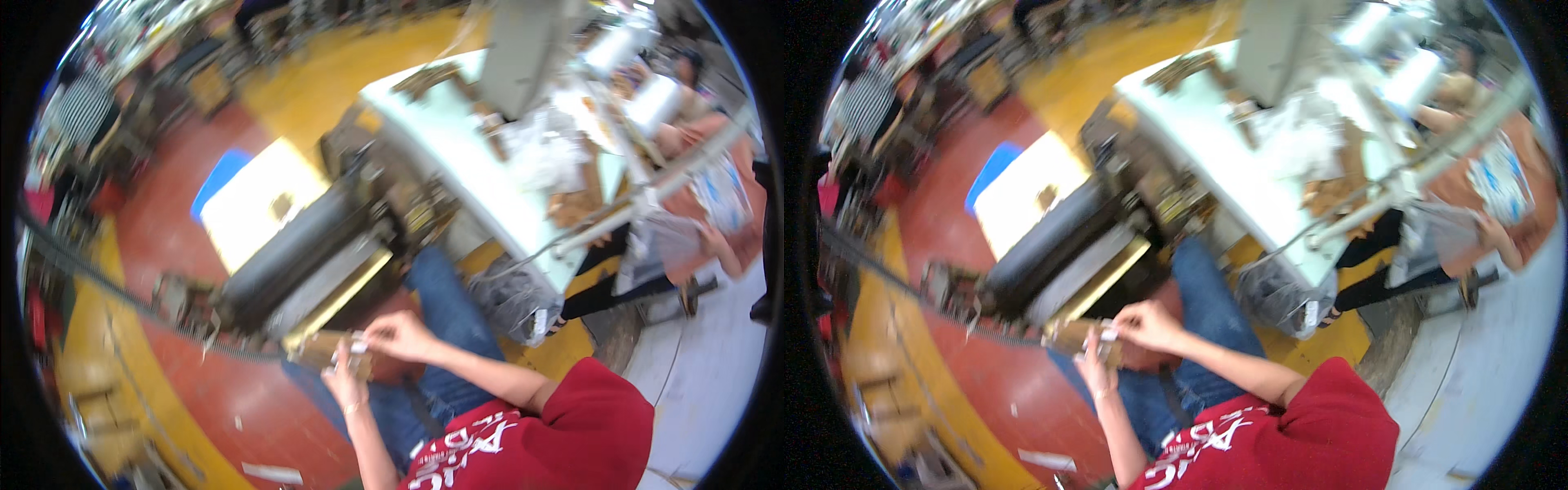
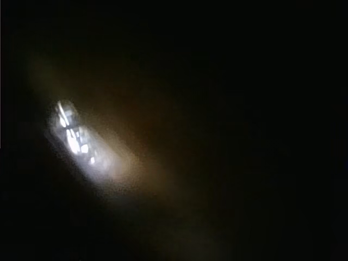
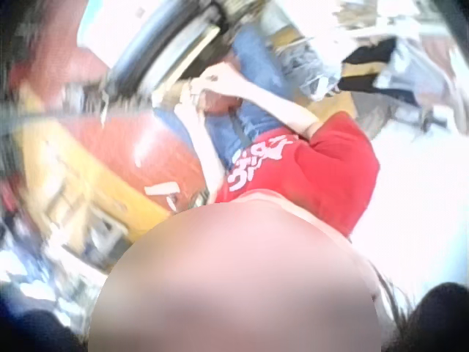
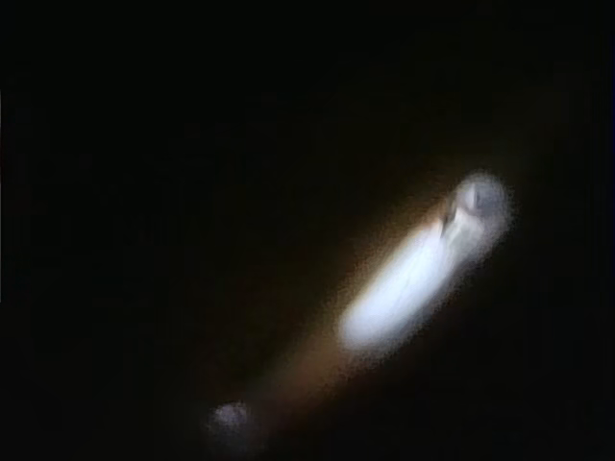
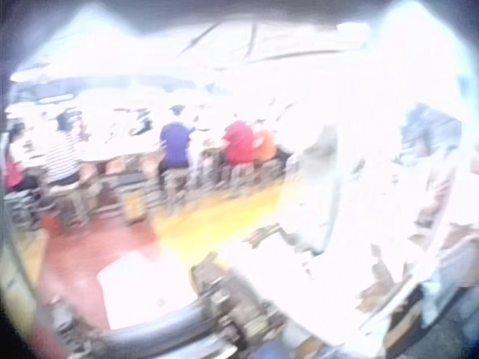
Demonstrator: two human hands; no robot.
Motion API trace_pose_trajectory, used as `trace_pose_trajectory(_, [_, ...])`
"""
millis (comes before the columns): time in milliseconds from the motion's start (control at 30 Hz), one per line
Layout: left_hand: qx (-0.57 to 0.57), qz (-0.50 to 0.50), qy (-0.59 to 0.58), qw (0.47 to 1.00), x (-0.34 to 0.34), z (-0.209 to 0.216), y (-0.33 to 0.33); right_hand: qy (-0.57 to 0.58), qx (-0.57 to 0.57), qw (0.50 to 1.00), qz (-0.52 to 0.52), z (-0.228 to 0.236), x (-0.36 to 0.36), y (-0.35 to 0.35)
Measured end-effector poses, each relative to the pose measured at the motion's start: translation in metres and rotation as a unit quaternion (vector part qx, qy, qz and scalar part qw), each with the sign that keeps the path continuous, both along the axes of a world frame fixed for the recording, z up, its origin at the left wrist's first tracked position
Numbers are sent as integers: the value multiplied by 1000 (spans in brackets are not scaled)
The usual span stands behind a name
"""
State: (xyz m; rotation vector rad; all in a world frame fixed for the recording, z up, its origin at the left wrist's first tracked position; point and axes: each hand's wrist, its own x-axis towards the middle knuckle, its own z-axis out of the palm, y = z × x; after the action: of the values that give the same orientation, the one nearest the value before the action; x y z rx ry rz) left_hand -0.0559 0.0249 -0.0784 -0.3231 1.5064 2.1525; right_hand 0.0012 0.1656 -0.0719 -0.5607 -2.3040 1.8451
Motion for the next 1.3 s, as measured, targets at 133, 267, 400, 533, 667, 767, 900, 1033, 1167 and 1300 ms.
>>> trace_pose_trajectory(133, [55, 30, -66, 996, -4, -9, -5, -22, -81, 994, -73, 1, -2, 11])
trace_pose_trajectory(267, [65, 29, -41, 997, -10, -21, -15, -88, -137, 974, -157, -15, -14, 27])
trace_pose_trajectory(400, [52, 40, -41, 997, -12, -21, -18, -136, -112, 967, -187, -32, -50, 37])
trace_pose_trajectory(533, [66, 42, -32, 996, -9, -13, -17, -43, -65, 970, -228, -31, -90, 34])
trace_pose_trajectory(667, [90, 33, -29, 995, -2, -12, -21, 58, 183, 962, -192, -26, -76, 16])
trace_pose_trajectory(767, [130, -6, -10, 991, 1, -15, -22, -5, 342, 926, -159, -22, -35, -2])
trace_pose_trajectory(900, [161, -34, -16, 986, 5, -15, -16, -48, -51, 997, 37, -12, 15, -9])
trace_pose_trajectory(1033, [132, -71, -14, 989, 8, -6, -4, -27, -26, 999, 6, 4, 27, -20])
trace_pose_trajectory(1167, [116, -99, 20, 988, 13, 2, -2, -4, -1, 1000, -29, 6, 25, -15])
trace_pose_trajectory(1300, [147, -67, 0, 987, 15, -2, 1, -23, -64, 998, -19, 2, 23, -7])
